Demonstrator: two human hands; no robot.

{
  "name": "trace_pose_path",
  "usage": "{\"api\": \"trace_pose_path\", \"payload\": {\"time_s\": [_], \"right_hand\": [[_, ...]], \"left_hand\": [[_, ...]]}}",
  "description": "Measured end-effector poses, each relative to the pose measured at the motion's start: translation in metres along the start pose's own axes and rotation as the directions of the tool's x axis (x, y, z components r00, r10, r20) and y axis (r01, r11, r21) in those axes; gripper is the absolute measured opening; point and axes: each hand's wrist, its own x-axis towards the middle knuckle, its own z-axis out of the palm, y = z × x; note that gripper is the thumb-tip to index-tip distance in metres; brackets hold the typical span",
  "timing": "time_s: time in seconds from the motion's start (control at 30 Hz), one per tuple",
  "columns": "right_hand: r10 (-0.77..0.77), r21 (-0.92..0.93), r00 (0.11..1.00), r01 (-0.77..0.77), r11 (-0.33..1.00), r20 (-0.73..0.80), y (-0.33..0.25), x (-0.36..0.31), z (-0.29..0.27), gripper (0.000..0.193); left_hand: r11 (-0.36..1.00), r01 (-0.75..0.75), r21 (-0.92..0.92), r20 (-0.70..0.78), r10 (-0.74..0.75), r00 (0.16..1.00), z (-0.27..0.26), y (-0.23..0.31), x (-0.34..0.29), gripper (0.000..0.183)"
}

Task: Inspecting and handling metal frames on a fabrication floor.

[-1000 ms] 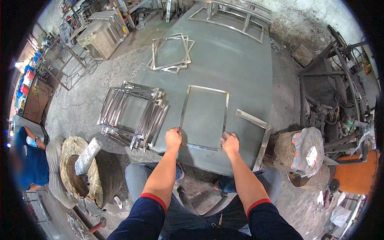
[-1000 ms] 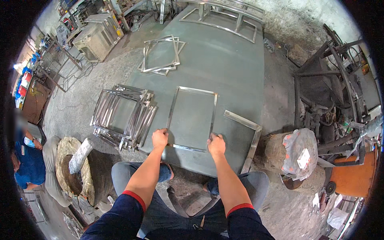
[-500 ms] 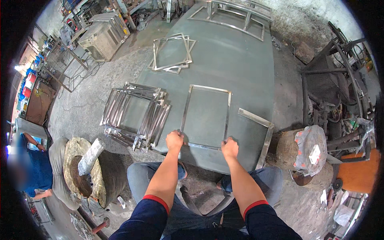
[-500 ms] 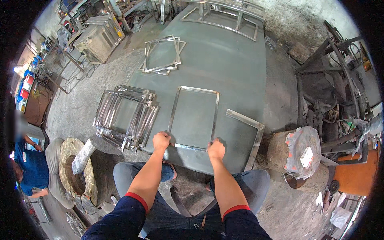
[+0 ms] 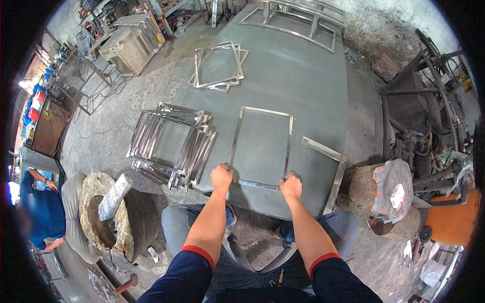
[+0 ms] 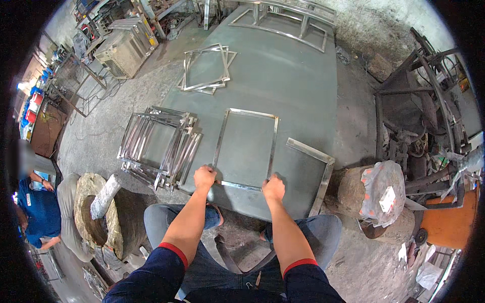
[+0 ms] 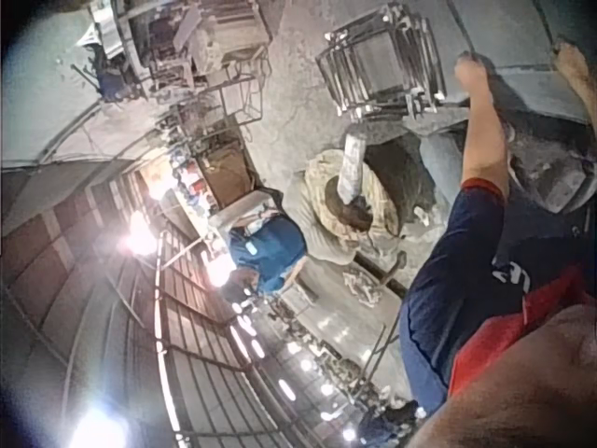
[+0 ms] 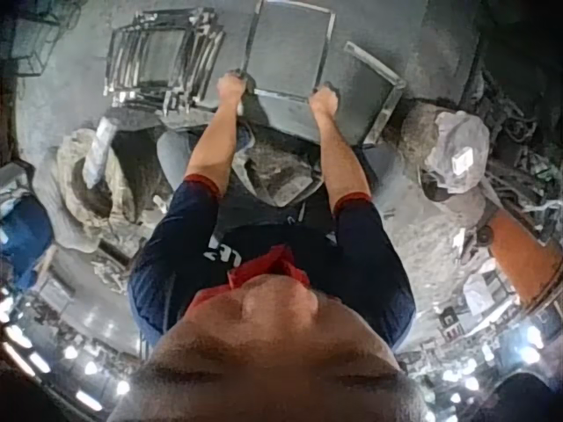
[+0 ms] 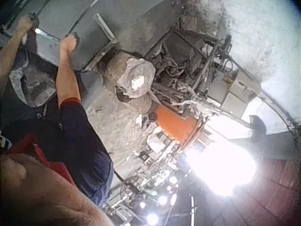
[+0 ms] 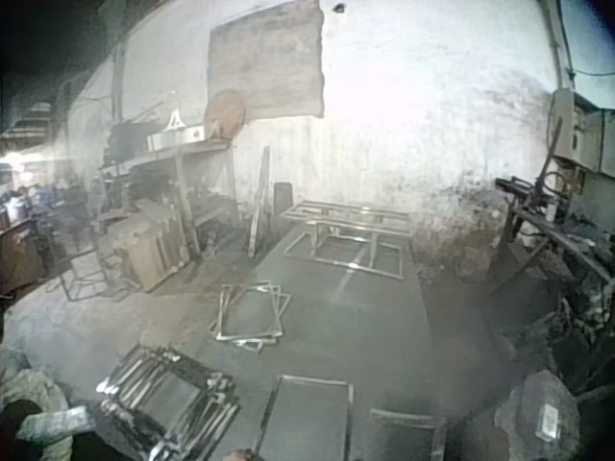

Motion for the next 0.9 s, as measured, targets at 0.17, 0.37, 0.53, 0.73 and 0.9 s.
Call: {"api": "trace_pose_path", "payload": {"time_s": [0.17, 0.37, 0.53, 0.73, 0.9], "right_hand": [[0.013, -0.002, 1.000, -0.013, 1.000, 0.011, -0.0011, -0.0002, -0.0022, 0.030], [-0.009, -0.001, 1.000, 0.009, 1.000, 0.006, -0.0026, -0.0014, -0.0053, 0.030], [-0.039, 0.061, 0.999, 0.037, 0.997, 0.025, -0.0007, -0.0006, -0.0043, 0.030], [-0.050, 0.057, 0.999, 0.050, 0.997, -0.005, 0.0026, 0.0024, 0.0018, 0.032], [-0.001, 0.038, 1.000, 0.002, 0.999, -0.024, 0.0024, 0.0034, 0.0017, 0.031]], "left_hand": [[0.997, 0.082, 0.001, -0.034, -0.081, 0.996, -0.0020, 0.0014, -0.0025, 0.026], [0.996, 0.093, 0.006, -0.035, -0.093, 0.995, -0.0066, 0.0061, -0.0054, 0.025], [0.998, 0.056, -0.013, -0.016, -0.056, 0.998, -0.0020, 0.0034, -0.0040, 0.026], [0.996, 0.087, -0.019, -0.020, -0.088, 0.996, 0.0000, 0.0019, -0.0030, 0.027], [0.997, 0.083, -0.008, 0.023, -0.083, 0.996, 0.0013, 0.0021, -0.0027, 0.029]]}}
